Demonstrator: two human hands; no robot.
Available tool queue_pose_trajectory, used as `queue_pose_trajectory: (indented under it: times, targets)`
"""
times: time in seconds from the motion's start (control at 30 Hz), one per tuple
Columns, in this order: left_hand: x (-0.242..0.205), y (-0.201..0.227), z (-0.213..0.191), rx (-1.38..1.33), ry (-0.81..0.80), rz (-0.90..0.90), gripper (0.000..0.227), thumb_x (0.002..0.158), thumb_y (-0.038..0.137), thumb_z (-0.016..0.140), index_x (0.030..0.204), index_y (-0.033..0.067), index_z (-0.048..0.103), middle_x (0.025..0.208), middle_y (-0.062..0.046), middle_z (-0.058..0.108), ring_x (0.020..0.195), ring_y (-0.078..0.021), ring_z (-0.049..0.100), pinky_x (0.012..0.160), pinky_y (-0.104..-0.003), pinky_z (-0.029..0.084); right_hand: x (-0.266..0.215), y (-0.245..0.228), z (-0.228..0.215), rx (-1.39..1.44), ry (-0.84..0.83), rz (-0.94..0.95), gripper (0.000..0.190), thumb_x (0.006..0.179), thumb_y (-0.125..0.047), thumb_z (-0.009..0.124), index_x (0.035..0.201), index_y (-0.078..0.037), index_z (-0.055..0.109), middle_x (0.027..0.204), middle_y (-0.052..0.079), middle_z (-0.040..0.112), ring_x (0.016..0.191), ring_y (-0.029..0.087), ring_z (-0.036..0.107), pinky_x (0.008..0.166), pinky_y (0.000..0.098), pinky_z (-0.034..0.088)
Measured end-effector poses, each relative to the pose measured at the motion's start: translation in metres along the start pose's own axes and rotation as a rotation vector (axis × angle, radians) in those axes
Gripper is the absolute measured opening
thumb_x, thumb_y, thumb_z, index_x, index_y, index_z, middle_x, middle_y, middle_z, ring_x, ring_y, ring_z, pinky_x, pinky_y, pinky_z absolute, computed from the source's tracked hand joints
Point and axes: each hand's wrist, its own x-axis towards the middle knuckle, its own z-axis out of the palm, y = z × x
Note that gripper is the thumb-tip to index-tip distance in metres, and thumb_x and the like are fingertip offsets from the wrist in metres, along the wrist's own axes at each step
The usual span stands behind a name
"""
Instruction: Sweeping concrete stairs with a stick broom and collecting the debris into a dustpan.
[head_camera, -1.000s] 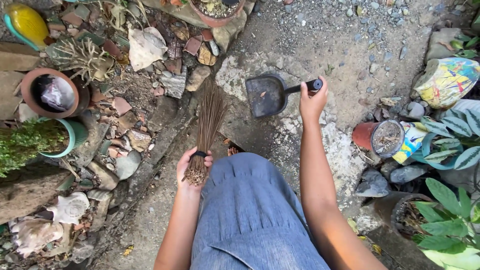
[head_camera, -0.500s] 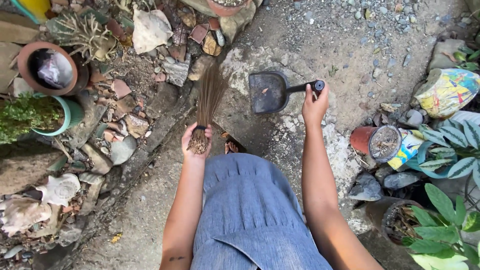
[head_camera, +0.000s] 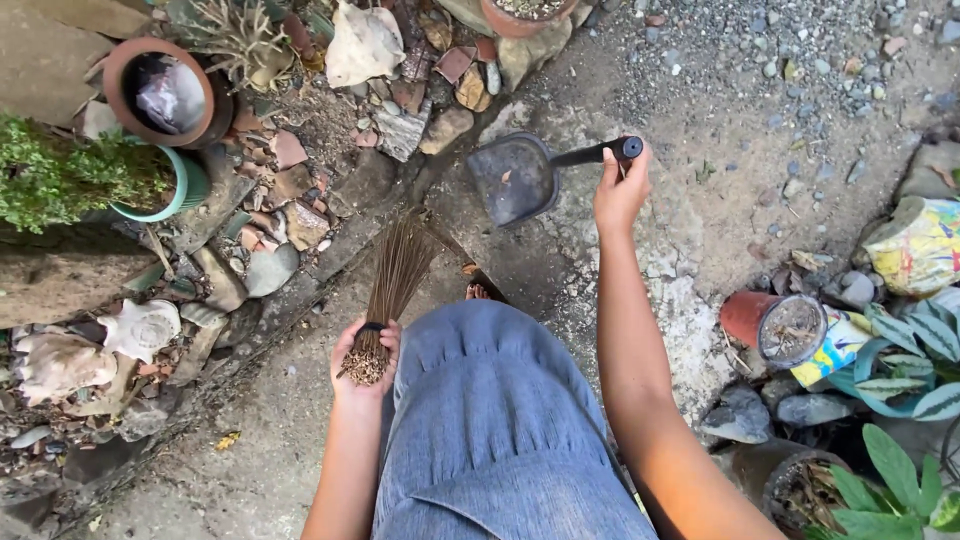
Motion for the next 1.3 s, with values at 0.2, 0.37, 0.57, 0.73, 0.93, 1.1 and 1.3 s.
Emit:
queue_pose_trajectory:
  times: [0.2,0.37,0.57,0.73,0.93,1.1,1.3]
  targets:
    - [-0.002,-0.005,0.000,-0.016,-0.027,-0.007,0.034,0.084,0.015,0.057,0.106,-0.0062,0.042,0.096,-0.020,0.049,0.079,-0.0208,0.051,0.065,-0.024,0.051,0.019,0.002,0.026,-0.025,-0.031,-0.058,0.032,0.092,-0.011,0.065,0.121,-0.010,0.052,0.105,0.019,0.060,0.095,0.039,0.063,0.078,0.0438,0.058]
    - [-0.001,-0.016,0.022,-0.024,-0.053,-0.038,0.035,0.085,0.015,0.056,0.107,-0.0070,0.040,0.097,-0.019,0.048,0.079,-0.0201,0.050,0.064,-0.024,0.050,0.046,0.004,0.033,-0.025,-0.049,-0.096,0.032,0.093,-0.010,0.063,0.123,-0.011,0.050,0.107,0.019,0.060,0.096,0.039,0.063,0.080,0.0436,0.058]
    - [-0.007,-0.031,0.048,-0.045,-0.083,-0.105,0.035,0.085,0.015,0.057,0.107,-0.0074,0.040,0.098,-0.018,0.047,0.078,-0.0192,0.049,0.062,-0.023,0.049,0.074,0.000,0.027,-0.059,-0.074,-0.100,0.032,0.093,-0.009,0.063,0.122,-0.013,0.049,0.106,0.018,0.061,0.097,0.039,0.063,0.081,0.0457,0.057]
    - [-0.018,-0.046,0.071,-0.024,-0.099,-0.148,0.035,0.086,0.016,0.056,0.106,-0.0075,0.040,0.098,-0.017,0.046,0.077,-0.0181,0.048,0.061,-0.022,0.049,0.078,0.013,0.027,-0.100,-0.090,-0.036,0.032,0.092,-0.010,0.064,0.120,-0.018,0.050,0.104,0.016,0.064,0.099,0.036,0.062,0.083,0.0447,0.056]
    - [-0.028,-0.071,0.100,0.021,-0.175,-0.276,0.047,0.089,0.014,0.047,0.130,-0.0023,0.032,0.091,-0.021,0.047,0.062,-0.0216,0.052,0.047,-0.026,0.054,0.083,-0.044,0.017,-0.217,-0.272,-0.042,0.024,0.094,-0.014,0.060,0.113,-0.004,0.049,0.106,0.009,0.055,0.097,0.022,0.054,0.084,0.0351,0.046]
    - [-0.029,-0.082,0.101,0.076,-0.201,-0.347,0.030,0.092,0.019,0.046,0.103,-0.0063,0.035,0.092,-0.020,0.047,0.063,-0.0243,0.056,0.050,-0.029,0.058,0.066,-0.082,0.011,-0.161,-0.411,-0.098,0.025,0.098,-0.020,0.050,0.113,-0.002,0.043,0.105,0.012,0.042,0.091,0.023,0.049,0.077,0.0350,0.052]
    - [-0.050,-0.059,0.062,0.036,-0.084,-0.245,0.034,0.088,0.018,0.055,0.105,-0.0088,0.041,0.098,-0.021,0.047,0.073,-0.0202,0.050,0.056,-0.024,0.050,-0.002,-0.074,0.034,-0.067,-0.446,-0.173,0.024,0.096,-0.017,0.059,0.115,-0.010,0.046,0.097,0.008,0.043,0.094,0.033,0.054,0.074,0.0408,0.054]
